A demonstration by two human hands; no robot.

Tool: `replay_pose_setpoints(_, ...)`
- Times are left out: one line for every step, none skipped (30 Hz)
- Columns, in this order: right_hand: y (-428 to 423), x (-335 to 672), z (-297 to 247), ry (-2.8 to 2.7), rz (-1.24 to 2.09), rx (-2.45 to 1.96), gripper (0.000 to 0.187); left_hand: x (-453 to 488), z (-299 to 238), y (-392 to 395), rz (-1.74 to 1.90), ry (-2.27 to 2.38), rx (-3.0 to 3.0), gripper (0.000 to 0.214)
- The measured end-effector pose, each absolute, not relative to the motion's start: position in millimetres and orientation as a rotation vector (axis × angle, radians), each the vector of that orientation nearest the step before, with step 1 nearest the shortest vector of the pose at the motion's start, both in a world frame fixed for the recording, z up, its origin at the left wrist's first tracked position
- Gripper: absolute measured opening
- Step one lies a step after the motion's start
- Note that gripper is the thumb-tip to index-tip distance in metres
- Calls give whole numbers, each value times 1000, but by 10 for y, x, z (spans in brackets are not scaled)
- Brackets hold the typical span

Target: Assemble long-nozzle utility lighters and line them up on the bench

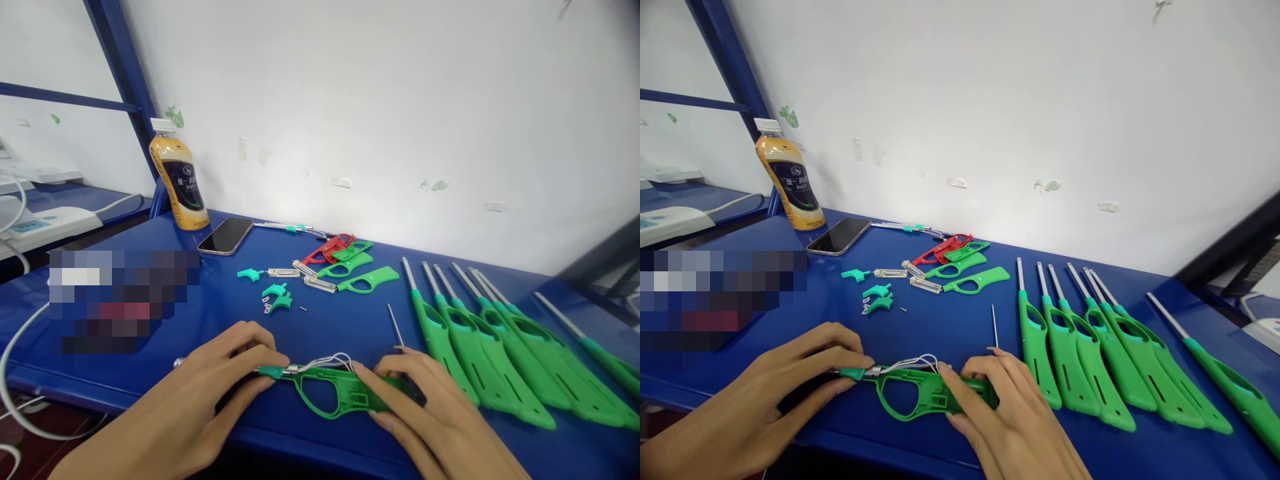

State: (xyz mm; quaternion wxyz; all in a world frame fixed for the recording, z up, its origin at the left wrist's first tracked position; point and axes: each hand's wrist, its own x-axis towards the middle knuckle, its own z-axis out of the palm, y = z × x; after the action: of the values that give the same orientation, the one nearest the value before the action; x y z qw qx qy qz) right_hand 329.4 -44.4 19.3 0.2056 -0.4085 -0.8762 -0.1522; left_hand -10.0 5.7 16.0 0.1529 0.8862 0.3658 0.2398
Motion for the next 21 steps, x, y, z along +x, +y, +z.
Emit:
replay_pose_setpoints(-443,3298,192,-2436,-418,-1141,39,-95,168,53,702,1047,2531,22)
replay_pose_setpoints(-444,3300,190,-2424,-414,-1148,39,-92,173,51,720,1036,2519,21)
replay_pose_setpoints(-446,3302,186,-2414,-407,-1158,39,-89,175,52,749,1025,2505,21)
replay_pose_setpoints(-449,3303,181,-2402,-401,-1166,39,-86,173,58,781,1014,2490,22)
replay_pose_setpoints(-453,3303,175,-2388,-396,-1173,40,-85,166,66,802,1006,2472,24)
replay_pose_setpoints(-457,3303,168,-2381,-387,-1184,40,-85,157,76,814,996,2458,25)
replay_pose_setpoints(-462,3303,162,-2373,-386,-1184,40,-86,145,85,814,989,2445,26)
replay_pose_setpoints(-466,3303,158,-2367,-392,-1179,40,-88,132,93,807,992,2432,27)
replay_pose_setpoints(-469,3303,156,-2365,-402,-1175,40,-91,120,97,806,1001,2425,26)
replay_pose_setpoints(-473,3302,156,-2362,-418,-1171,40,-94,109,97,805,1014,2423,25)
replay_pose_setpoints(-475,3302,160,-2354,-435,-1167,40,-98,102,94,818,1033,2426,24)
replay_pose_setpoints(-477,3300,166,-2350,-448,-1162,40,-101,100,90,836,1052,2433,24)
replay_pose_setpoints(-479,3297,175,-2347,-454,-1161,40,-104,102,84,845,1060,2449,25)
replay_pose_setpoints(-479,3292,185,-2345,-452,-1166,39,-106,108,79,843,1054,2472,27)
replay_pose_setpoints(-480,3284,195,-2341,-451,-1165,39,-108,116,75,831,1044,2496,28)
replay_pose_setpoints(-479,3275,204,-2344,-445,-1165,38,-108,126,74,815,1029,2521,30)
replay_pose_setpoints(-478,3265,210,-2347,-440,-1166,38,-107,135,75,799,1018,2542,31)
replay_pose_setpoints(-477,3257,214,-2349,-437,-1167,38,-105,141,78,780,1017,2556,33)
replay_pose_setpoints(-476,3250,213,-2345,-439,-1166,38,-103,144,83,768,1022,2562,35)
replay_pose_setpoints(-476,3249,209,-2343,-440,-1166,39,-101,145,87,765,1029,2562,35)
replay_pose_setpoints(-476,3251,201,-2342,-436,-1167,39,-98,145,90,759,1031,2561,36)
